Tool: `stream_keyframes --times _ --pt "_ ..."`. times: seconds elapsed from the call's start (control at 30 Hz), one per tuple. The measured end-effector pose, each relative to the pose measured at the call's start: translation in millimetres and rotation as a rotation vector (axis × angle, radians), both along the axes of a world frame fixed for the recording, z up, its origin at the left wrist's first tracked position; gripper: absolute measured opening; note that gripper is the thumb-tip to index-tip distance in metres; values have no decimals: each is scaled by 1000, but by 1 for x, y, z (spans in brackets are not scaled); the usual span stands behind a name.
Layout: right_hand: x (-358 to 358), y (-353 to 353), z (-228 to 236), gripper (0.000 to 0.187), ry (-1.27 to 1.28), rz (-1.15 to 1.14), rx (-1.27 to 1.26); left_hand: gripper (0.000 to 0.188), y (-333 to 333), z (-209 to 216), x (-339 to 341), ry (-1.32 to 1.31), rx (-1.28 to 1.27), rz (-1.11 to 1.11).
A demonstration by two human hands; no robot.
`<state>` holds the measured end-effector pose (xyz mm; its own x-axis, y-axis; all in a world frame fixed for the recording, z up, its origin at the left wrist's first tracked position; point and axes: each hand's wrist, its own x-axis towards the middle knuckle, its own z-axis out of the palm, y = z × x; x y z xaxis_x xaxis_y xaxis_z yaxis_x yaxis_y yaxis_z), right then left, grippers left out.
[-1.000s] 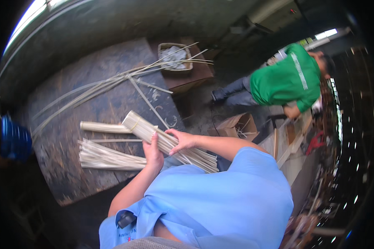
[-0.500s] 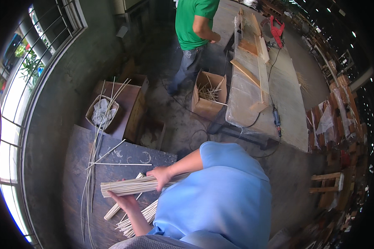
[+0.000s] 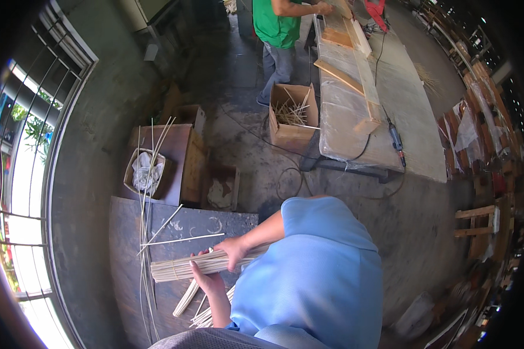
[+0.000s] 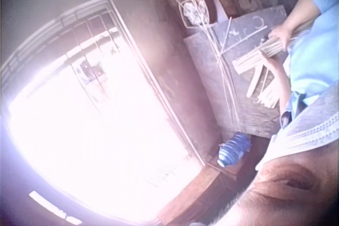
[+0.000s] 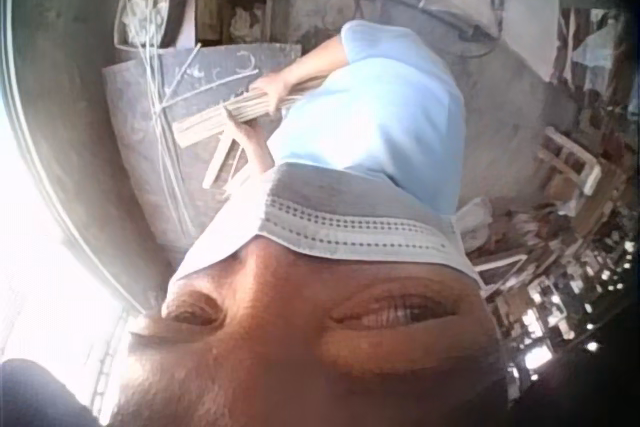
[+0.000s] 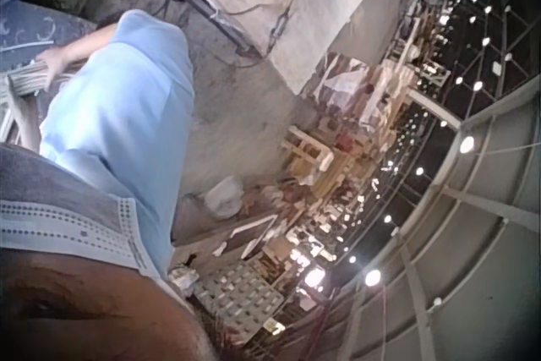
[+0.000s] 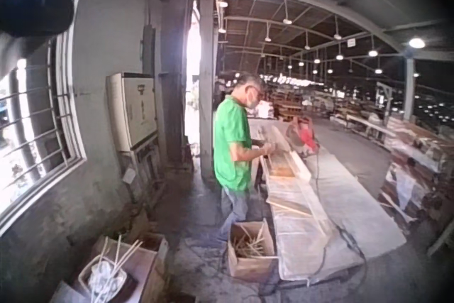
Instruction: The person sorts and bundles thin bamboo sticks on a wooden workbench. They repeatedly gather sticks, align them, and separate them into smaller groups, occasionally inspecting the ends.
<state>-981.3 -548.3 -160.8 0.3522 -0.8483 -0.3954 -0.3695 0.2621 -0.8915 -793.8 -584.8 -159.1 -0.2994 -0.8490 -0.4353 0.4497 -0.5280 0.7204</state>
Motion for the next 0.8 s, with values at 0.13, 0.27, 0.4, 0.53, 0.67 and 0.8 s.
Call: stream_keyframes --times 0.13,0.27,0.4,0.53,0.67,0.8 --pt "-5 7 -12 82 -78 0 -3 70 -42 29 26 65 3 156" --pt "-3 2 -10 87 -92 14 20 59 -73 36 36 -15 -75 247" --pt "-2 -1 -17 84 -110 -25 -4 64 -15 10 -8 -81 -56 76" --pt "-2 -1 -24 81 -120 -26 3 70 8 -3 -9 4 -18 -62" --pt "-4 1 -27 87 -107 44 37 74 -62 21 34 45 50 173" --pt "-5 -3 -34 84 -123 4 45 68 -25 3 5 -57 -31 73"
